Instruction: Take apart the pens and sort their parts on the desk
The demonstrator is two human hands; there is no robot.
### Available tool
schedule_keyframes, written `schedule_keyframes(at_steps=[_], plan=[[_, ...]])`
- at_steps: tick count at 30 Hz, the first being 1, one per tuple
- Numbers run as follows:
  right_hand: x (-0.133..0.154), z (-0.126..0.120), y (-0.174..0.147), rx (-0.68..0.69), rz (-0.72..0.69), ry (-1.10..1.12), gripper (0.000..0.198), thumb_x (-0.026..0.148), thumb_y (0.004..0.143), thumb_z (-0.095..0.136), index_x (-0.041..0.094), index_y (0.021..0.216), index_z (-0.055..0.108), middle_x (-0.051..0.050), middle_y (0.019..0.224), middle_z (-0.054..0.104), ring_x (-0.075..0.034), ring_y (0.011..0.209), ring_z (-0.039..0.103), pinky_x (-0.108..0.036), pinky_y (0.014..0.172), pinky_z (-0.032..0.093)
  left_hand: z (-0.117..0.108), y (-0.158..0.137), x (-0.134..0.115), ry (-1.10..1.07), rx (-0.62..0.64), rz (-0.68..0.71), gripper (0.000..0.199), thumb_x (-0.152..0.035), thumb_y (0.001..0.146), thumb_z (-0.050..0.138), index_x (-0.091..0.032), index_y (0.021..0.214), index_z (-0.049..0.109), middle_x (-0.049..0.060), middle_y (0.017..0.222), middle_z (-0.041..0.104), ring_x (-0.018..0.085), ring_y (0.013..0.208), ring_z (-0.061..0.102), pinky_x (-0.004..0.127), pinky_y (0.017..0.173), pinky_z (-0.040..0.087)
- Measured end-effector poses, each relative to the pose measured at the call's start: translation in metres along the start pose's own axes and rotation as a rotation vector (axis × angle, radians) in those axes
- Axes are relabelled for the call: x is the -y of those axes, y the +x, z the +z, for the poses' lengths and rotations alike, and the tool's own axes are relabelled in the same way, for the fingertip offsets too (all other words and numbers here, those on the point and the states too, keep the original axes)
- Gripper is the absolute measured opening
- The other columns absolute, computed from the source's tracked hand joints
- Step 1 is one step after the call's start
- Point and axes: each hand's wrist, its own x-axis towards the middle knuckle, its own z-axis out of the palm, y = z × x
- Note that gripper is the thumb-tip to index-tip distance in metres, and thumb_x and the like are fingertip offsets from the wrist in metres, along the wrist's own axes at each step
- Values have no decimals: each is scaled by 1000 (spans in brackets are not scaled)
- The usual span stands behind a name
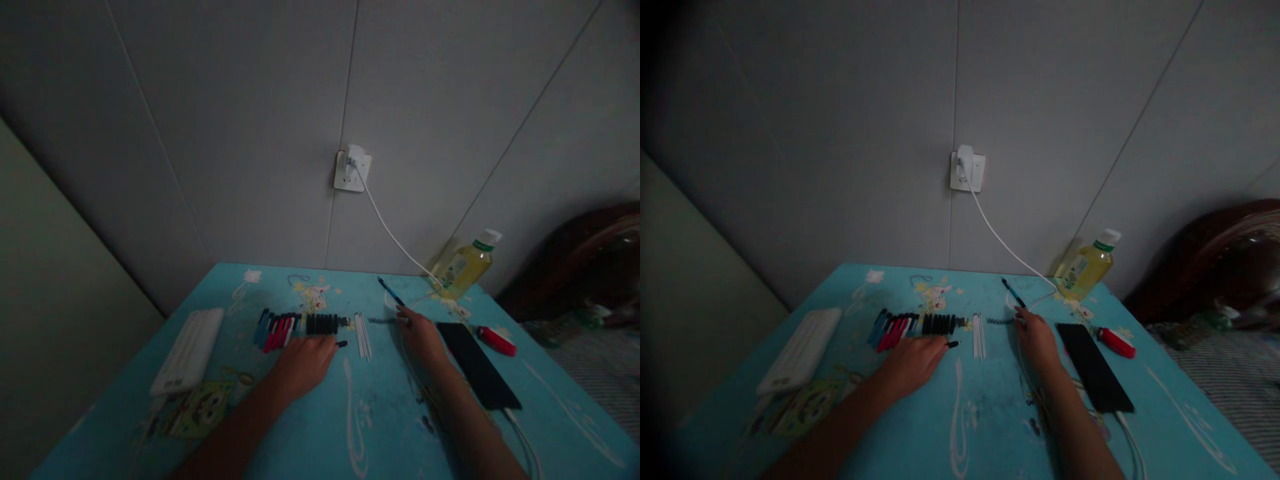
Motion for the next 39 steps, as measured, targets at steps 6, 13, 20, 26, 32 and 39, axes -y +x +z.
schedule_keyframes(at_steps=[6, 13, 20, 26, 32, 39], plan=[[68, -11, -24, -56, -339, 321, 26, 33, 97, 48, 22, 110, 68, -9, 103, 70, -22, 94, 65, -38, 86, 51, 4, 0, 0, -12, -15, 90, 24, -36, 100, 43, -23, 102, 63, 3, 93, 69, 21, 89, 67, 31, 76, 50], [130, 8, -51, 245, -520, 295, 25, 30, 98, 49, 23, 118, 64, -7, 100, 69, -22, 94, 61, -39, 88, 47, 6, 2, 2, 17, -52, 214, 14, -21, 99, 47, -19, 101, 61, 3, 95, 65, 18, 94, 60, 29, 83, 48], [119, 13, -48, 277, -442, 230, 27, 32, 101, 43, 24, 107, 68, -5, 92, 68, -22, 88, 62, -37, 85, 47, 5, 3, 0, -1, -133, 115, 11, -24, 98, 51, -19, 93, 59, 3, 89, 63, 20, 93, 58, 31, 82, 48], [115, 16, -48, 285, -424, 249, 28, 33, 101, 43, 23, 103, 69, -5, 89, 68, -21, 86, 61, -35, 82, 48, 10, 1, -1, 16, -89, 100, 20, -32, 100, 46, -21, 94, 61, 1, 86, 67, 18, 85, 65, 28, 72, 48], [115, 11, -48, 259, -450, 297, 25, 31, 100, 44, 23, 107, 67, -6, 92, 66, -21, 89, 61, -34, 81, 49, 11, 0, 1, -16, -58, 104, 24, -33, 101, 43, -21, 95, 63, 3, 85, 70, 16, 80, 68, 25, 69, 48], [117, 9, -49, 282, -435, 350, 29, 32, 98, 49, 24, 124, 60, -8, 109, 66, -23, 103, 60, -39, 94, 48, 9, 0, 2, 12, -77, 131, 21, -29, 101, 44, -20, 98, 62, 3, 87, 68, 17, 83, 68, 27, 71, 48]])
